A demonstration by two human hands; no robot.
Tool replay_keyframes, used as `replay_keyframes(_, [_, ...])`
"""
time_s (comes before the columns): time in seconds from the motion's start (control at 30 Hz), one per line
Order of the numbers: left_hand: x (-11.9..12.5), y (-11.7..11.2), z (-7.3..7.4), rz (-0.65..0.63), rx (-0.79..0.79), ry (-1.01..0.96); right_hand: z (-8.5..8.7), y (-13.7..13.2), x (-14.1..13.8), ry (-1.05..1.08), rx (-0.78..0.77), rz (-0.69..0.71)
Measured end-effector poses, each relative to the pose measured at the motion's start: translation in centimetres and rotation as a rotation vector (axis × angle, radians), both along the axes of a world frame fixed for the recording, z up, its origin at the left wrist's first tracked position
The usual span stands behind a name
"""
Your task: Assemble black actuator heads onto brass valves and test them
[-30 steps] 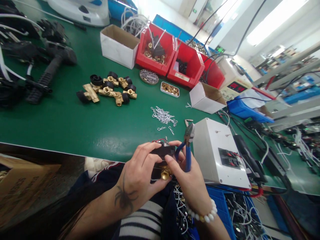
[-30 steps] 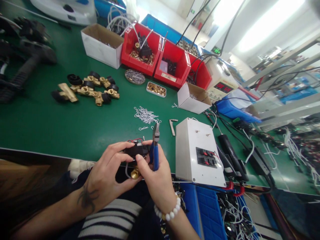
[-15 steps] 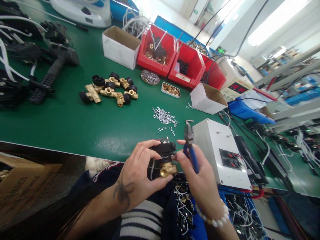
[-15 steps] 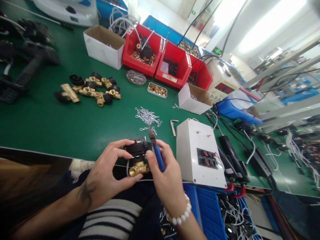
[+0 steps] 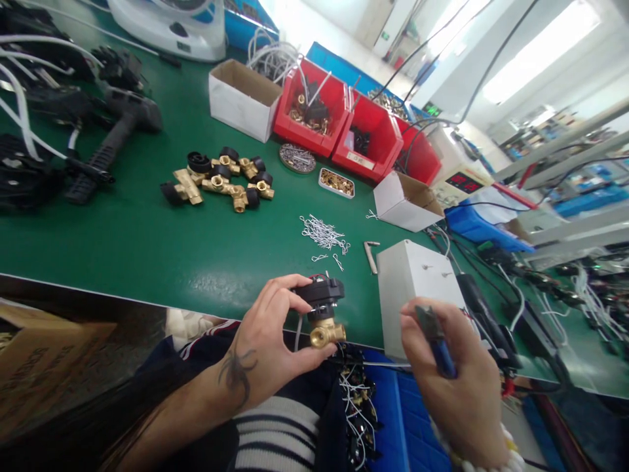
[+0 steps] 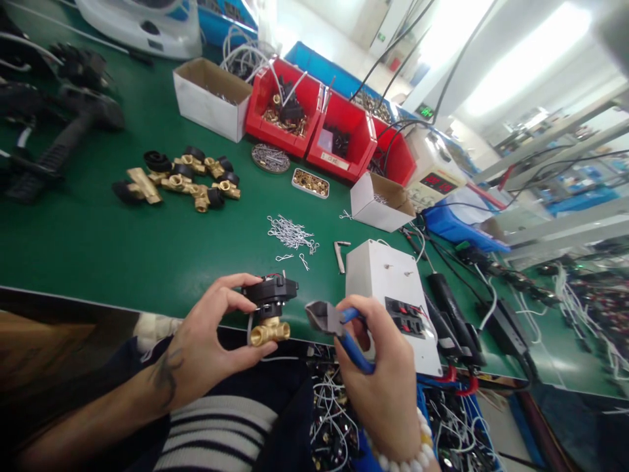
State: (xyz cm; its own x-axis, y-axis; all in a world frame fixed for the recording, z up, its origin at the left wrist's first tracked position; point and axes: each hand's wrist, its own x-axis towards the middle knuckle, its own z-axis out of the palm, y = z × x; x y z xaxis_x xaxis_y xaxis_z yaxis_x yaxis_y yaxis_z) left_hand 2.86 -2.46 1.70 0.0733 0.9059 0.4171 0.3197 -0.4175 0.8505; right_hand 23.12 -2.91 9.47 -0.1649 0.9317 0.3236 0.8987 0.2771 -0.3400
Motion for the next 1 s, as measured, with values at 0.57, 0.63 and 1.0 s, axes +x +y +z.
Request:
replay_keyframes(0.57, [0.1,-0.2,-0.3,-0.02,-0.011,-0.01,0.1,0.3,0.2,-0.319,-0.048,0.157])
replay_keyframes(0.63, [0.1,-0.2,-0.4,-0.023,-0.003,-0.018,0.4,0.2,0.2,-0.17,0.05,0.071])
replay_keyframes(1.0, [-0.4,-0.1,0.4,-0.001,-0.007,0.049,-2.1,0.7,0.0,-0.094,-0.19,-0.068])
